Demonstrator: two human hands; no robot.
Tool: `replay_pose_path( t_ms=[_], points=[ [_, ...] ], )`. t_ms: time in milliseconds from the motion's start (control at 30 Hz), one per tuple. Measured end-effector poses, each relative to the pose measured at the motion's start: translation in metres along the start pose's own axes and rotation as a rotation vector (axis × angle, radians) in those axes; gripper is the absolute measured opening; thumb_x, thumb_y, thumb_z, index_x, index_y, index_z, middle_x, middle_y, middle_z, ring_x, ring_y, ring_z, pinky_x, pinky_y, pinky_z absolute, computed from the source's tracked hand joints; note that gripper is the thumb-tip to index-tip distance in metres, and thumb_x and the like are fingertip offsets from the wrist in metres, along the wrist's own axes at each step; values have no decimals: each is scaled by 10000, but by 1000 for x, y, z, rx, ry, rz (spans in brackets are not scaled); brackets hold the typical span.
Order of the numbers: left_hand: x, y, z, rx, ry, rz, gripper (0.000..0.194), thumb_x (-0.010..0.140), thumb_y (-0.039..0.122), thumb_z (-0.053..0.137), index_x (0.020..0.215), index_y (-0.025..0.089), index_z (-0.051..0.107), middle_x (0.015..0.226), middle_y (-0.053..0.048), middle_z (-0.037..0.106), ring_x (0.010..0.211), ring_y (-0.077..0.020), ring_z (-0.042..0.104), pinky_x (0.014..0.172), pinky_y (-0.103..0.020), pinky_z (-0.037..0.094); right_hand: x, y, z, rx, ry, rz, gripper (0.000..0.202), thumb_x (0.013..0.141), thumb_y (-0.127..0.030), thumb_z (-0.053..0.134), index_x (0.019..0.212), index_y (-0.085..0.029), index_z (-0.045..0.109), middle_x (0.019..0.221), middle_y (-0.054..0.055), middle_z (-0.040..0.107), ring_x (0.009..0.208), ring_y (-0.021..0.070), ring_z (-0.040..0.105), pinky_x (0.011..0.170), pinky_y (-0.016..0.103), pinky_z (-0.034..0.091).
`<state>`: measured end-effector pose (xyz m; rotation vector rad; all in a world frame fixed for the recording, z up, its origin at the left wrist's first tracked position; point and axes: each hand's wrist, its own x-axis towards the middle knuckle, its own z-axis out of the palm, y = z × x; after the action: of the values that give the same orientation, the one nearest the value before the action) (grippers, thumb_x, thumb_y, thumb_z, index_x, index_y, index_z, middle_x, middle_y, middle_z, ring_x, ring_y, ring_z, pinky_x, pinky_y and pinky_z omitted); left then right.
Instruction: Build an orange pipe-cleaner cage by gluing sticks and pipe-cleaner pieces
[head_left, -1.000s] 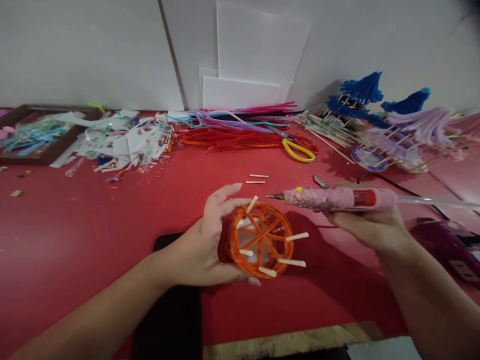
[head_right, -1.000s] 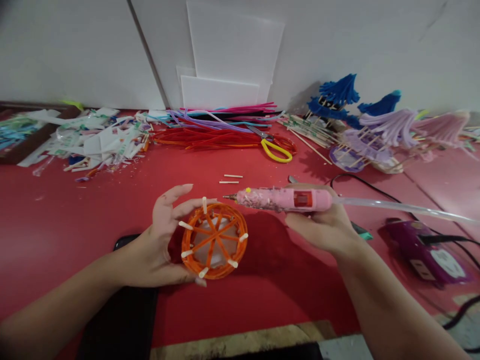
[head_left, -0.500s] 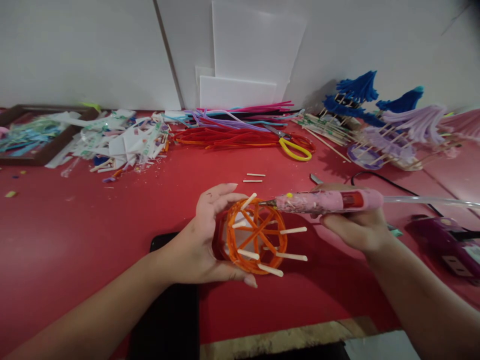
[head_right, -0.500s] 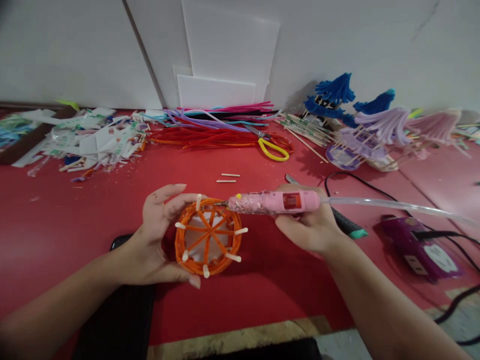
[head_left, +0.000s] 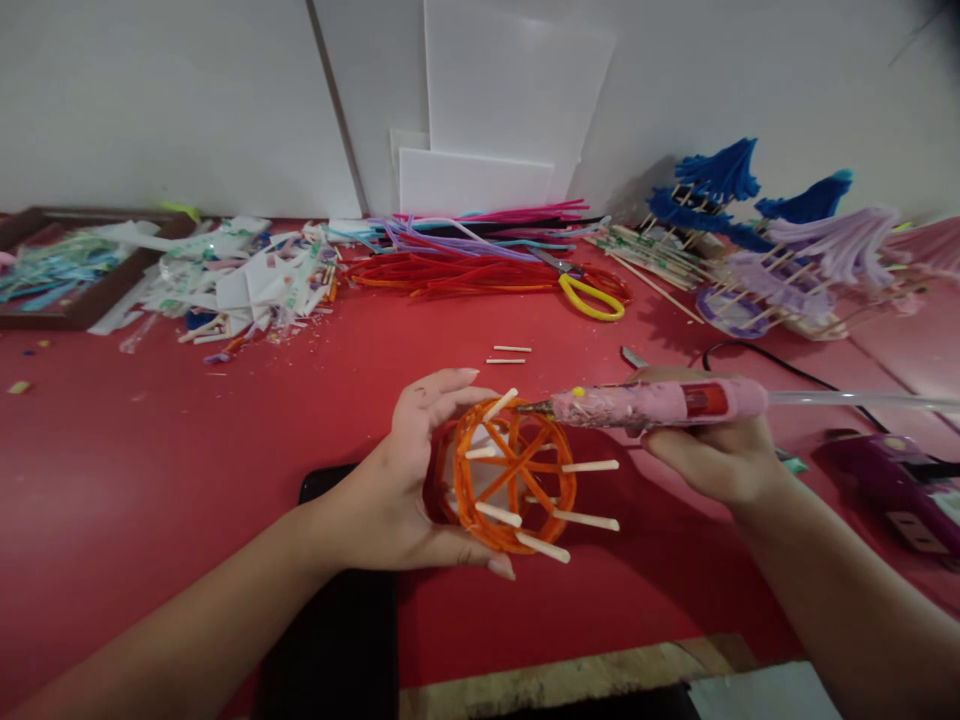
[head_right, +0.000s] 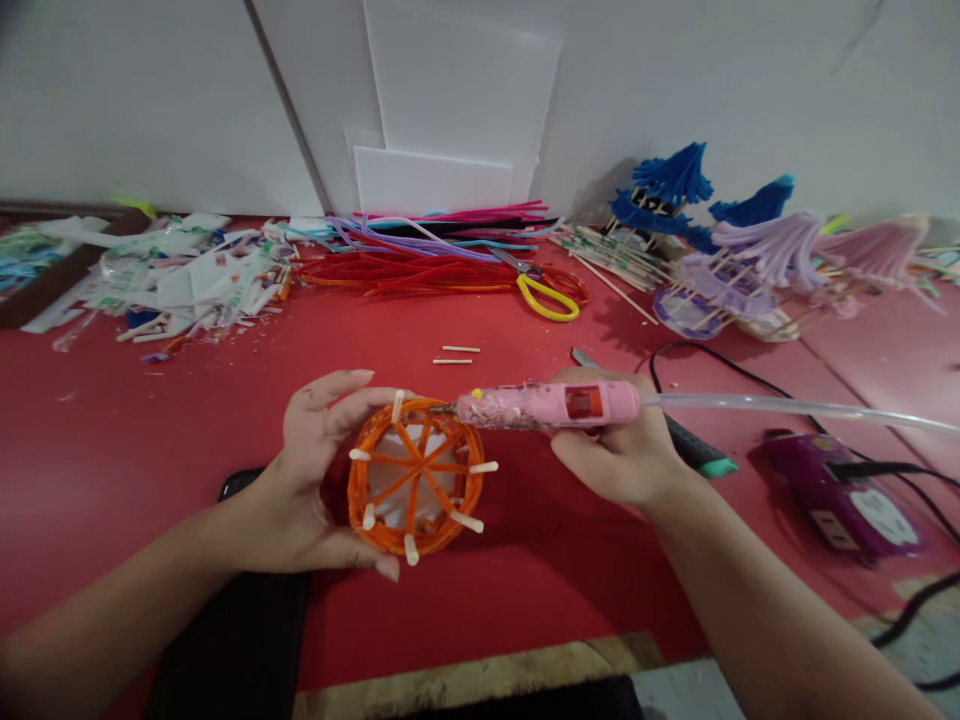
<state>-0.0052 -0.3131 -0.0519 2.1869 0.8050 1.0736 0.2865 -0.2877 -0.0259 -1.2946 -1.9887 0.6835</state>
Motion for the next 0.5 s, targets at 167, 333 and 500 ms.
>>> replay_pose_path(
  t_ms=[167,333,500],
  points=[
    [1,0,0,-7,-6,29,1056,567,548,905,1429,281,356,1412,-165,438,1288,-388,523,1070,-543,502,0,3,1,3,21,-39,79,667,-236,554,599,-265,526,564,-1,582,513,175,540,468,308,415],
    [3,2,-2,32,-51,53,1049,612,475,906,1446,281,300,1405,-178,427,1291,-382,535,1069,-531,509,-3,3,0,-43,7,-21,131,698,-234,547,589,-281,493,566,3,550,530,187,524,489,323,415],
    [2,2,-2,4,-19,47,1061,594,499,908,1444,275,313,1418,-179,442,1271,-383,556,1059,-517,528,-2,4,-1,-33,20,-91,152,693,-206,533,580,-270,455,520,-22,481,465,156,453,456,298,364]
  ],
)
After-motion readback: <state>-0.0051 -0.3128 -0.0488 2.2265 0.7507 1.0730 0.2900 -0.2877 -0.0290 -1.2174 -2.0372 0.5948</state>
